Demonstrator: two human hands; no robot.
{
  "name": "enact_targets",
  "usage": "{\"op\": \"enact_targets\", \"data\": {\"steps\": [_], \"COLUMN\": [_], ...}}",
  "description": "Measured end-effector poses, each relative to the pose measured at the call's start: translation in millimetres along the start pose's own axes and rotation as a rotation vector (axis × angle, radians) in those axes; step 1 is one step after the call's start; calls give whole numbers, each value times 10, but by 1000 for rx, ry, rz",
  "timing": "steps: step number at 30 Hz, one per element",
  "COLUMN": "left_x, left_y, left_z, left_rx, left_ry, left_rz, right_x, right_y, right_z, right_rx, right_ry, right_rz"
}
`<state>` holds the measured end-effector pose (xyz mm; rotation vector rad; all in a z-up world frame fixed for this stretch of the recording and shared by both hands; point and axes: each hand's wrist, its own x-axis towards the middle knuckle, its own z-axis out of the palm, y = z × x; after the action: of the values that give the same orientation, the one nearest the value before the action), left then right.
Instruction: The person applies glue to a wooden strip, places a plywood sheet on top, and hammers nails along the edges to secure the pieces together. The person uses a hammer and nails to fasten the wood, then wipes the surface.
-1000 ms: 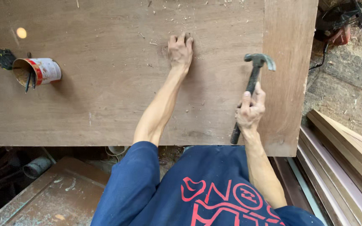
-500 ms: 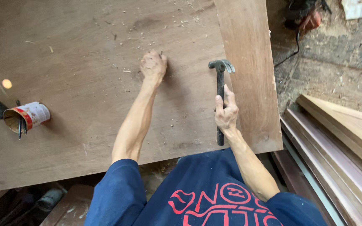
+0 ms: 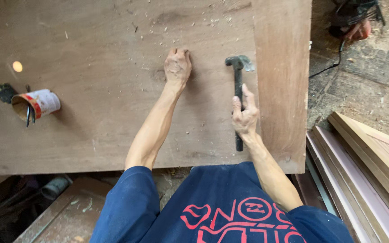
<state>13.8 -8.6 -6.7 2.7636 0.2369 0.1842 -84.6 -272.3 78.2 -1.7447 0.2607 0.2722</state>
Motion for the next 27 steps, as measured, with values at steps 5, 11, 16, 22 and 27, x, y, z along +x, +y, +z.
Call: {"op": "enact_targets", "data": {"steps": [5,11,16,22,27], "left_x": [26,465,1234,1929,1980], "left_y": [-32,290,951,1254,1178], "left_z": [54,128,655,1272,1404], "left_rx": [169,-218,-412,-621,-616], "left_ry": [-17,-307,-8,18,2], "left_rz": [157,-52,264,203,130], "right_x": [18,80,248,621,1110], "right_y": [-1,60,59,43,44], "right_z": [-17,-163,-255,-412,-481], "right_rx": [-38,-37,16,74,35], "right_ry": [-30,8,54,99,95], "right_rz": [94,75,92,144,-10]}}
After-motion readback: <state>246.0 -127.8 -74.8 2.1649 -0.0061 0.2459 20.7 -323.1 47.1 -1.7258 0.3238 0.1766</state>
